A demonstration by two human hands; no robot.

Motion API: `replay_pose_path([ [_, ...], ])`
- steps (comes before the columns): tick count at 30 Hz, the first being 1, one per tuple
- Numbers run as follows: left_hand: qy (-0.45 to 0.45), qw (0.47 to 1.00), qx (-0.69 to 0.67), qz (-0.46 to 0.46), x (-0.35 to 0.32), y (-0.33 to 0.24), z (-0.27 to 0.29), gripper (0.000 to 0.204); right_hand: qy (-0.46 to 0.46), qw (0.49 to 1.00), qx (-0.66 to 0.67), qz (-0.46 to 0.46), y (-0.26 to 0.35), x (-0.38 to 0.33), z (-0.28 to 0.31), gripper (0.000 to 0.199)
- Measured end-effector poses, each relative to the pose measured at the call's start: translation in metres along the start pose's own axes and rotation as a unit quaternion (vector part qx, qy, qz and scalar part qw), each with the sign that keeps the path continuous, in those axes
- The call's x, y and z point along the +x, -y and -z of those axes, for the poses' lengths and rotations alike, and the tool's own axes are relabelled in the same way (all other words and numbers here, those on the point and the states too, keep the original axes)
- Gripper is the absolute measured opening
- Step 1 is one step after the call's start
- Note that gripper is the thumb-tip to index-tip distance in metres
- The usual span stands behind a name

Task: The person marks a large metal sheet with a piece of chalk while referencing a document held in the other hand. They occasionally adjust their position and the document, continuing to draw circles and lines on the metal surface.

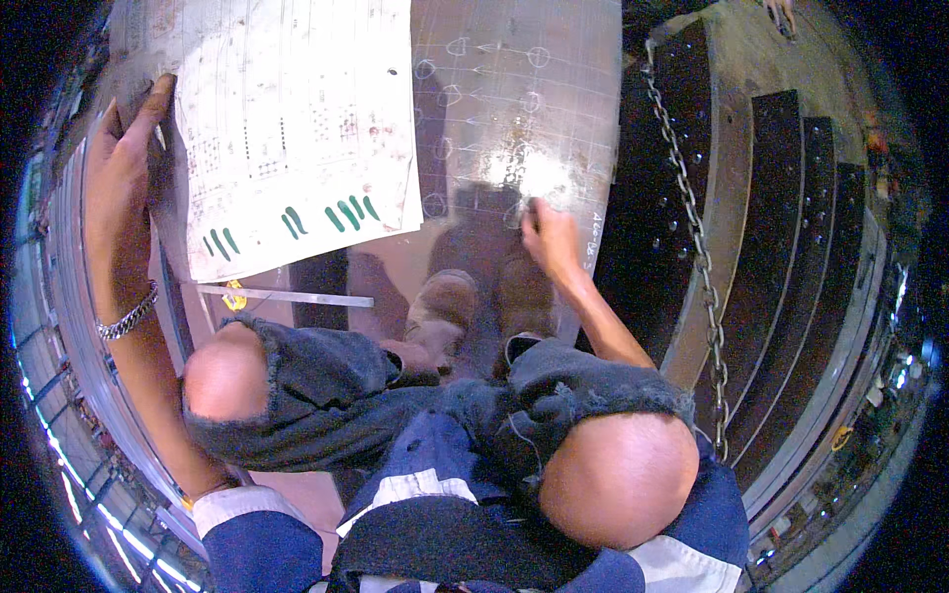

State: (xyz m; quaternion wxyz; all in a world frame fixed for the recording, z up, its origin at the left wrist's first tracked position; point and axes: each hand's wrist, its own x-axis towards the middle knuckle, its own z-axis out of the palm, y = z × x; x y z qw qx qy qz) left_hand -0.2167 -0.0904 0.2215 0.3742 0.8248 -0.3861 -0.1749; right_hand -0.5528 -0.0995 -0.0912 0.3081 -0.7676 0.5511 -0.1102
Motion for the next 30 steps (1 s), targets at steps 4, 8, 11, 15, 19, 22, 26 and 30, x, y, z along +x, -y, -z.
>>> replay_pose_path([
  [4,-0.012,0.999,-0.043,-0.021,-0.008,-0.013,-0.009,0.05,0.011,0.995,0.094,0.021,0.015,0.007,-0.001,0.015],
  [8,0.045,0.996,-0.059,-0.047,0.015,0.002,-0.027,0.039,-0.07,0.993,0.09,-0.045,-0.006,-0.006,0.038,0.015],
  [11,0.03,0.997,-0.068,-0.036,0.011,-0.005,-0.04,0.038,-0.109,0.976,0.124,-0.145,-0.022,-0.015,0.058,0.016],
  [15,0.074,0.991,-0.081,-0.069,0.014,-0.007,-0.053,0.035,-0.163,0.958,0.153,-0.178,-0.041,-0.029,0.071,0.015],
  [19,0.142,0.984,-0.094,-0.053,0.012,-0.02,-0.07,0.031,-0.167,0.953,0.176,-0.18,-0.047,-0.032,0.071,0.015],
  [22,0.136,0.982,-0.128,-0.028,0.003,-0.031,-0.08,0.03,-0.166,0.951,0.191,-0.179,-0.038,-0.031,0.068,0.015],
  [26,0.149,0.978,-0.147,0.003,0.005,-0.033,-0.086,0.033,-0.141,0.952,0.191,-0.192,-0.037,-0.029,0.067,0.013],
  [30,0.133,0.967,-0.217,0.008,0.01,-0.032,-0.096,0.033,-0.141,0.95,0.192,-0.202,-0.035,-0.028,0.071,0.013],
])
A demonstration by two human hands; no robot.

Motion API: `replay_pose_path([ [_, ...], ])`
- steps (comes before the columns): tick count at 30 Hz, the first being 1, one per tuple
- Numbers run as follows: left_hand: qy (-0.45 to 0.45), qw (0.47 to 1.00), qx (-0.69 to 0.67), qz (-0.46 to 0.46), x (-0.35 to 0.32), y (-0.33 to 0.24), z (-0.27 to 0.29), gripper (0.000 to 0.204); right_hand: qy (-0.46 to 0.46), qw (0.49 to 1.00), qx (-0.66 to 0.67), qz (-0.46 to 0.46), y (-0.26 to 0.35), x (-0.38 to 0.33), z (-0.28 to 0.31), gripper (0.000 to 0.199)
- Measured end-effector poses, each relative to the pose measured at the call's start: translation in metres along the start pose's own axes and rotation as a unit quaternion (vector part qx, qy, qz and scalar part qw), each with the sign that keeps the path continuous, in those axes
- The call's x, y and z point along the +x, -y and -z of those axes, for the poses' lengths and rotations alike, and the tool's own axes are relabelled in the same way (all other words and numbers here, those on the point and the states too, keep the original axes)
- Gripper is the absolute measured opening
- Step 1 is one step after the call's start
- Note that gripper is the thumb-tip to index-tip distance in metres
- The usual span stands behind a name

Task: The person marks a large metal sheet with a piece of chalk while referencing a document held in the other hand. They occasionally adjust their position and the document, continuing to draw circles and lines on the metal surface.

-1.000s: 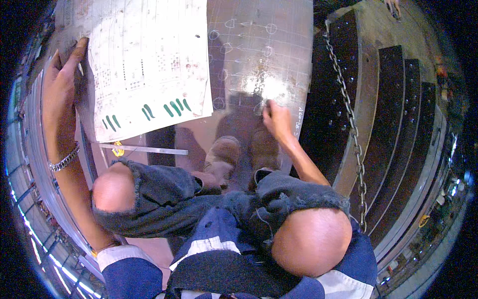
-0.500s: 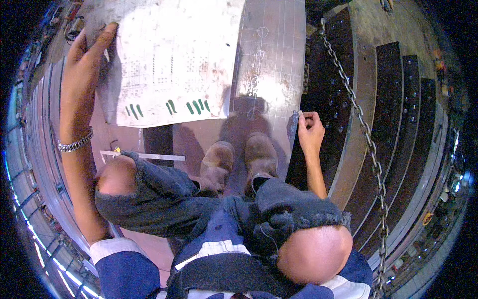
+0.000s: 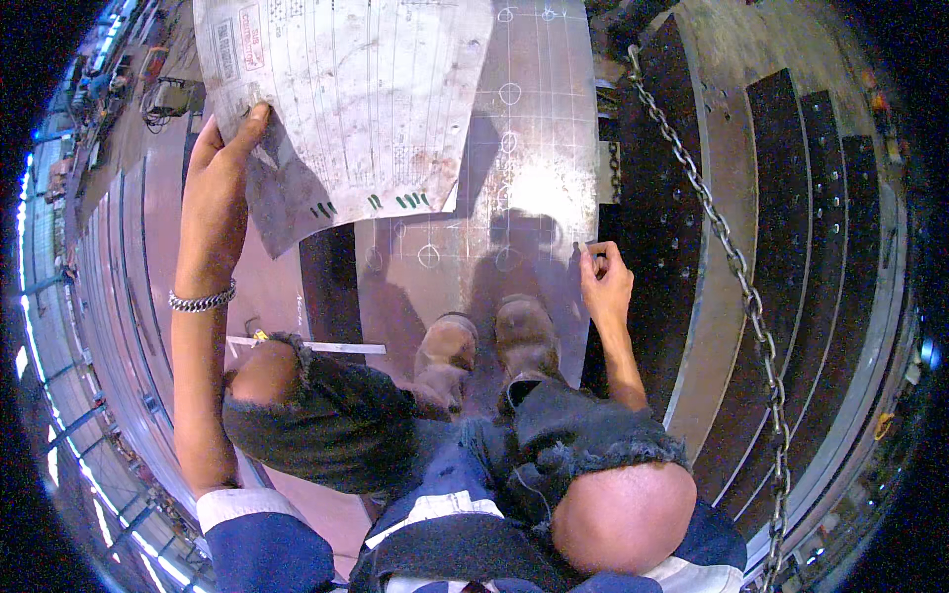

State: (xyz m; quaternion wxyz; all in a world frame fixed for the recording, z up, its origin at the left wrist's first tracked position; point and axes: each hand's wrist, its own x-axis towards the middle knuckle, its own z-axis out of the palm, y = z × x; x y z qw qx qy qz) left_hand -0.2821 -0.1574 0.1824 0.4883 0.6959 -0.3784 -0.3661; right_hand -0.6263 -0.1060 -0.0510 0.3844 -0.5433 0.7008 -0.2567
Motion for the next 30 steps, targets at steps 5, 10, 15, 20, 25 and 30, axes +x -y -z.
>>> replay_pose_path([
  [5,0.02,0.999,0.016,0.025,0.006,0.007,0.002,0.033,-0.01,1.0,-0.008,0.01,-0.002,0.006,0.001,0.016],
  [10,-0.029,0.998,0.032,0.051,0.005,0.001,-0.002,0.039,-0.028,0.999,0.016,0.034,-0.013,0.014,-0.005,0.018],
  [15,-0.031,0.993,0.099,0.058,0.005,-0.006,0.0,0.042,-0.03,0.998,0.01,0.047,-0.002,0.02,-0.007,0.019],
  [20,-0.021,0.997,0.047,0.051,0.002,-0.006,0.003,0.038,-0.009,0.998,0.015,0.054,0.009,0.028,-0.009,0.017],
  [25,-0.002,0.999,0.007,0.031,0.007,0.002,0.006,0.035,-0.043,0.994,0.032,0.096,0.009,0.035,-0.016,0.018],
  [30,-0.008,1.0,-0.009,0.02,0.004,0.002,0.003,0.035,-0.024,0.995,0.044,0.084,0.01,0.032,-0.02,0.02],
])
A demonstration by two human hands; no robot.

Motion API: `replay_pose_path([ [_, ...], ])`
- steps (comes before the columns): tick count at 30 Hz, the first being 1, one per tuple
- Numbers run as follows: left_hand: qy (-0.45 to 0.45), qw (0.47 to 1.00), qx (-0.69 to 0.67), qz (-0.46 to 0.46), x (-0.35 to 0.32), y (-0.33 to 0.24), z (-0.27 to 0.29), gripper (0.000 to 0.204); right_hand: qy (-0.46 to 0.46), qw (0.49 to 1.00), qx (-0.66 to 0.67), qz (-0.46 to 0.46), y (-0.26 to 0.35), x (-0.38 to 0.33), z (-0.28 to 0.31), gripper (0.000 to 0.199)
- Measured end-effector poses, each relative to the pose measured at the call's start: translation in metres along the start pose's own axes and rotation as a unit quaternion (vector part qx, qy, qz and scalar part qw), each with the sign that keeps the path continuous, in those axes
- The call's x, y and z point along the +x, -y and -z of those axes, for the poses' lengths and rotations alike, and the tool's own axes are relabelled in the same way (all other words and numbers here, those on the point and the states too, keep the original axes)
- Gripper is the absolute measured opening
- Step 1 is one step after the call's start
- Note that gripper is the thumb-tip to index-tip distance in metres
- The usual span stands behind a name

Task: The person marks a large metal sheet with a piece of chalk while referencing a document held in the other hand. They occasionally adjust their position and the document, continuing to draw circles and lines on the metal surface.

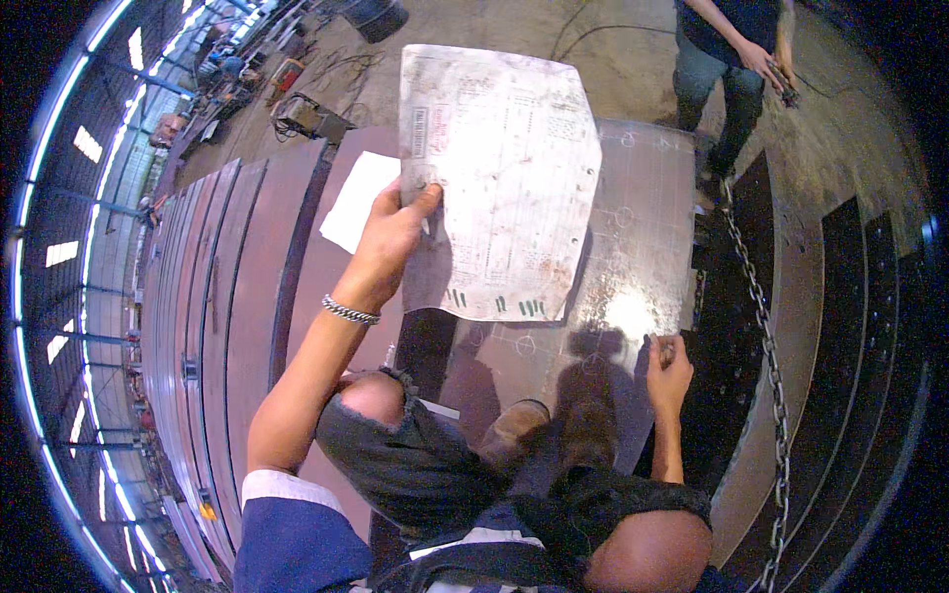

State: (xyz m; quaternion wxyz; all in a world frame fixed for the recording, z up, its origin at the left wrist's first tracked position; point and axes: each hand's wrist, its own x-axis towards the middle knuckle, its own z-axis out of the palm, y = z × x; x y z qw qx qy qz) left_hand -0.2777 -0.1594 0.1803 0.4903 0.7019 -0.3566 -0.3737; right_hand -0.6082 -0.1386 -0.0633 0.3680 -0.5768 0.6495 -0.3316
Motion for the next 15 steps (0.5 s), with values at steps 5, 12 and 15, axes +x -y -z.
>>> replay_pose_path([
  [5,0.005,1.0,0.005,0.006,-0.004,-0.003,0.001,0.034,-0.014,0.999,-0.019,0.029,-0.007,-0.001,-0.006,0.021],
  [12,-0.007,1.0,0.013,-0.003,-0.003,0.003,0.001,0.034,-0.003,1.0,-0.018,0.011,-0.011,-0.002,-0.004,0.022],
  [15,-0.002,1.0,0.005,-0.015,-0.003,0.007,0.002,0.034,0.014,1.0,-0.006,0.003,-0.013,-0.001,-0.001,0.019],
])
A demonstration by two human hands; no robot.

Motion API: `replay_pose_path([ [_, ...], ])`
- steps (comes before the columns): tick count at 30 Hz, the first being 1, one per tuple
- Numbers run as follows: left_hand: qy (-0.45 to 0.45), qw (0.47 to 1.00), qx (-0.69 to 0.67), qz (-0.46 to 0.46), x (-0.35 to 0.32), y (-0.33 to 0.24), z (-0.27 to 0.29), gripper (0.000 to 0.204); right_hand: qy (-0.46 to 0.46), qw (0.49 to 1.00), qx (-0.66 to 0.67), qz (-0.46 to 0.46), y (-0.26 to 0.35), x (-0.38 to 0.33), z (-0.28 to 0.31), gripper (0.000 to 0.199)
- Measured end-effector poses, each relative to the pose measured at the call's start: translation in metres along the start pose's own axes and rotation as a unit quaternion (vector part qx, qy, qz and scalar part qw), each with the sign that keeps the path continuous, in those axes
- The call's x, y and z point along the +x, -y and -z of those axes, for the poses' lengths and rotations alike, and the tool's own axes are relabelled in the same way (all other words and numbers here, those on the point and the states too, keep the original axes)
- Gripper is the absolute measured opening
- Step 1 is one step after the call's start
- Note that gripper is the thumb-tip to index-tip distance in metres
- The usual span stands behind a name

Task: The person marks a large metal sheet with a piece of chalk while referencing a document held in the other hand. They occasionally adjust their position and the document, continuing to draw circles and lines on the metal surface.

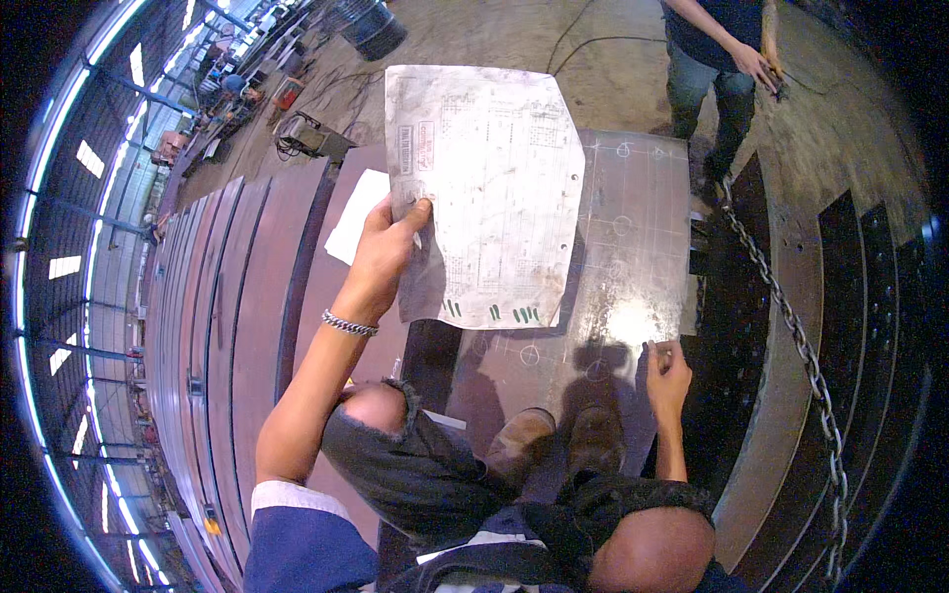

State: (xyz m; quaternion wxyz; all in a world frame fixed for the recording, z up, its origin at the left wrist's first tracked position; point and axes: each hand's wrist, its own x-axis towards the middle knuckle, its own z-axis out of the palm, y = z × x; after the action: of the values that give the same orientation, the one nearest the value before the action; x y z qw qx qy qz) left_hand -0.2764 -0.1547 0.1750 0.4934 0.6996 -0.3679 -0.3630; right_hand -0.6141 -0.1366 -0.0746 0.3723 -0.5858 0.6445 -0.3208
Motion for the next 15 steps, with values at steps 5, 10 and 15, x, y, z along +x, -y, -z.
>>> replay_pose_path([
  [5,0.001,1.0,-0.005,-0.001,-0.002,-0.001,-0.001,0.034,0.005,1.0,0.018,0.005,-0.016,0.002,-0.005,0.016],
  [10,-0.003,1.0,-0.003,-0.004,-0.003,-0.002,0.0,0.034,0.007,1.0,0.024,-0.003,-0.013,0.002,-0.004,0.014],
  [15,-0.009,1.0,-0.002,0.0,-0.003,-0.002,-0.003,0.034,0.004,1.0,0.016,-0.002,-0.02,0.0,-0.004,0.015],
])
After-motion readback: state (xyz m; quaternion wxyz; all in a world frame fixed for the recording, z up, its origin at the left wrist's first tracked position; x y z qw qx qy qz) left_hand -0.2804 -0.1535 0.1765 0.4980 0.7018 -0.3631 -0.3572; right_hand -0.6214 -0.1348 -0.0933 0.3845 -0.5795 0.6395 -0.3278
